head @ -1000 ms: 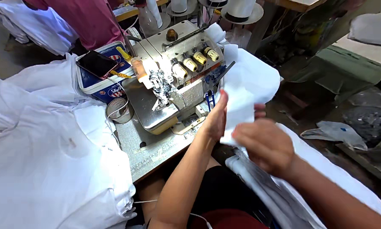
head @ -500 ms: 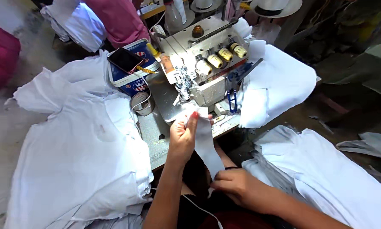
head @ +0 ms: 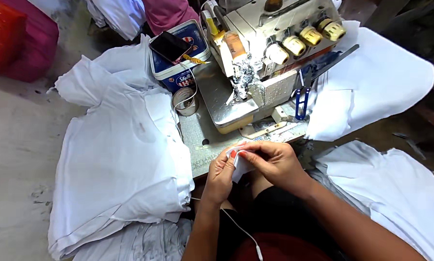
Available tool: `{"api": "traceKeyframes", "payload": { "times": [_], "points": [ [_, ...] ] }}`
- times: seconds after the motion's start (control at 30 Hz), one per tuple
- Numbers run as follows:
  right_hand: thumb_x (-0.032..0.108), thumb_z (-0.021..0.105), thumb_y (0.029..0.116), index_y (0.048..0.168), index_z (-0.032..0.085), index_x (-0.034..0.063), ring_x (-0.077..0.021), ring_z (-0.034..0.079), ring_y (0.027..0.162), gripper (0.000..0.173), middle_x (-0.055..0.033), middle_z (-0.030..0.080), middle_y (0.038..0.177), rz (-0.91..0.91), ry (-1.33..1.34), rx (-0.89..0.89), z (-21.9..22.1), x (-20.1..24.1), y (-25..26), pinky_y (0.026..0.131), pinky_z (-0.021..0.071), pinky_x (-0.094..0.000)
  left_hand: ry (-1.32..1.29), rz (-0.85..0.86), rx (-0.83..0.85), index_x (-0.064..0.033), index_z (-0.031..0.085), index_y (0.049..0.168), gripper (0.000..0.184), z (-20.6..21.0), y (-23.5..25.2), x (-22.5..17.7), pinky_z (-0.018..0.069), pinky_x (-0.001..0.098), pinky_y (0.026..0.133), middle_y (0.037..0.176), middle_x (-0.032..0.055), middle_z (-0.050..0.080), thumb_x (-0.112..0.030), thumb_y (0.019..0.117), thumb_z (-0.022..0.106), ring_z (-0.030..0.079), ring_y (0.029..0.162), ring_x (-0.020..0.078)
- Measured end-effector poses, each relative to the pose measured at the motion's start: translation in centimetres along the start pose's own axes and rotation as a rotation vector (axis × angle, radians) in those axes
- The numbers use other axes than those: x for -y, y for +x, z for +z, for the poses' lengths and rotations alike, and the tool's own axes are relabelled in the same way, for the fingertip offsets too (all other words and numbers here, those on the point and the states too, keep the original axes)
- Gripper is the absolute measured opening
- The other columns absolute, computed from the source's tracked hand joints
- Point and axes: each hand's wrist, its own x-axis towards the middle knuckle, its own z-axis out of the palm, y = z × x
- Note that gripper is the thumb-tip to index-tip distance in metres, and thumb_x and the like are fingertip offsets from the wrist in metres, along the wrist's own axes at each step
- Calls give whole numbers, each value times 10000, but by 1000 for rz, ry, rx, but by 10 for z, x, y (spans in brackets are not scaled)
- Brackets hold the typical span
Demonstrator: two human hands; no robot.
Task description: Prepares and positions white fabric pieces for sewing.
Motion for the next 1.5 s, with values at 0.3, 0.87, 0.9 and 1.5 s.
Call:
{"api": "traceKeyframes", "payload": {
  "times": [0.3, 0.87, 0.9, 1.5],
  "points": [
    [107, 713, 909, 959, 697, 4, 102, 561, 702, 116, 44, 682, 836, 54, -13, -172, 13, -11, -4, 653, 474, -65, 153, 98, 25, 61, 644, 1112, 265, -5, 5, 8, 551, 262, 965, 1075, -4, 732, -24, 1059, 399, 677, 1033, 24],
    [-20, 656, 924, 1039, 549, 70, 62, 587, 571, 181, 103, 641, 721, 168, 47, -570, 22, -32, 43, 529, 501, -113, 1231, 42, 38, -66, 419, 1461, 542, 4, 113, -50, 471, 415, 561, 674, 73, 523, -190, 993, 663, 516, 564, 224],
    [-31, 655, 922, 1039, 545, 67, 56, 594, 572, 188, 98, 646, 721, 174, 55, -573, 21, -33, 45, 529, 505, -117, 1230, 24, 34, -79, 407, 1470, 542, 5, 115, -50, 475, 430, 572, 694, 82, 525, -194, 1000, 651, 527, 583, 240],
    [19, 713, 927, 1018, 544, 80, -3, 626, 509, 202, 86, 617, 618, 278, 72, -599, 14, -34, 60, 505, 559, -174, 1338, -37, -181, -70, 433, 1498, 518, 1, 143, -49, 528, 549, 819, 932, 191, 687, -262, 1042, 585, 685, 895, 371]
  ]
}}
